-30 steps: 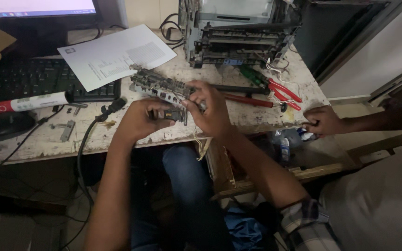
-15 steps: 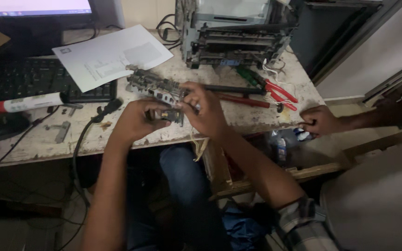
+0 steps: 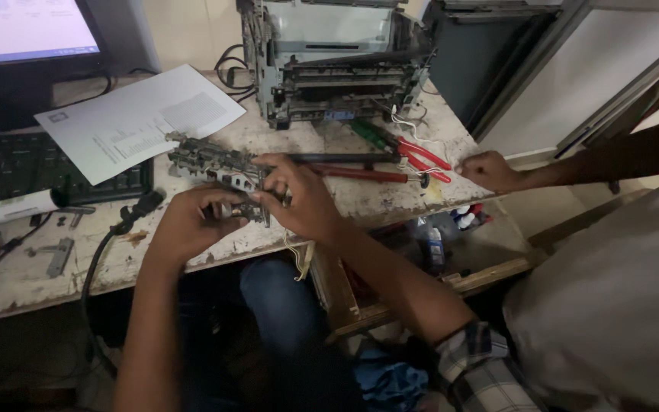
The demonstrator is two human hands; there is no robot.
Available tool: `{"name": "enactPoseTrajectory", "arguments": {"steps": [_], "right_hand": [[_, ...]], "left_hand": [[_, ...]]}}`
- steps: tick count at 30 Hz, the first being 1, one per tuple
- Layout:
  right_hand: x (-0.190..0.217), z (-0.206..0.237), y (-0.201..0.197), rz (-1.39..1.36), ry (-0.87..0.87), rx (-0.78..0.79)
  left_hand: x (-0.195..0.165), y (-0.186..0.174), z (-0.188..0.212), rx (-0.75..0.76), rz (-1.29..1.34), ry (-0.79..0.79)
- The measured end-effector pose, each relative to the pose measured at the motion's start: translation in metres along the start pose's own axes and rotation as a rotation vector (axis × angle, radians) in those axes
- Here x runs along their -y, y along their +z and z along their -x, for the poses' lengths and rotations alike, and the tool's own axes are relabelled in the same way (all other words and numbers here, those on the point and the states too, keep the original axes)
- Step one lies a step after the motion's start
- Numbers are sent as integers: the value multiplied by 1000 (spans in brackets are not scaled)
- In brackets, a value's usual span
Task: The person works on a disassembled electronic device, using a screwdriver to manipulate small components and wires. They then reassemble the device's casing, securing it with screws. The task involves handling various tools and parts on a cluttered workbench.
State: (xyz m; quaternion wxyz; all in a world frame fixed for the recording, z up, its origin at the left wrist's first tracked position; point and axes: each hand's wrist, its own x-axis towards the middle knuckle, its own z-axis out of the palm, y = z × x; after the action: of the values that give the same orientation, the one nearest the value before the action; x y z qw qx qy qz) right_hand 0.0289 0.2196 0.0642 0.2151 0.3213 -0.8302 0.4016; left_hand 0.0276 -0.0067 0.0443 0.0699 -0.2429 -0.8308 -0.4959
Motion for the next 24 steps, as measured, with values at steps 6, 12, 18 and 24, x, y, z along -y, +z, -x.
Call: {"name": "enactPoseTrajectory", "arguments": {"steps": [6,12,18,24], "right_hand": [[1,-1,-1,-49,68,55],[1,0,0,-57,21,62],[3,-1,2,-5,29,27],[4,-3,0,-40,119,108]], "left_hand": [[7,-1,1,-26,17,33],[12,1,3,-83,31,-8],[11,-1,3,-78,28,11],[7,-2,1,-93,10,19]]}}
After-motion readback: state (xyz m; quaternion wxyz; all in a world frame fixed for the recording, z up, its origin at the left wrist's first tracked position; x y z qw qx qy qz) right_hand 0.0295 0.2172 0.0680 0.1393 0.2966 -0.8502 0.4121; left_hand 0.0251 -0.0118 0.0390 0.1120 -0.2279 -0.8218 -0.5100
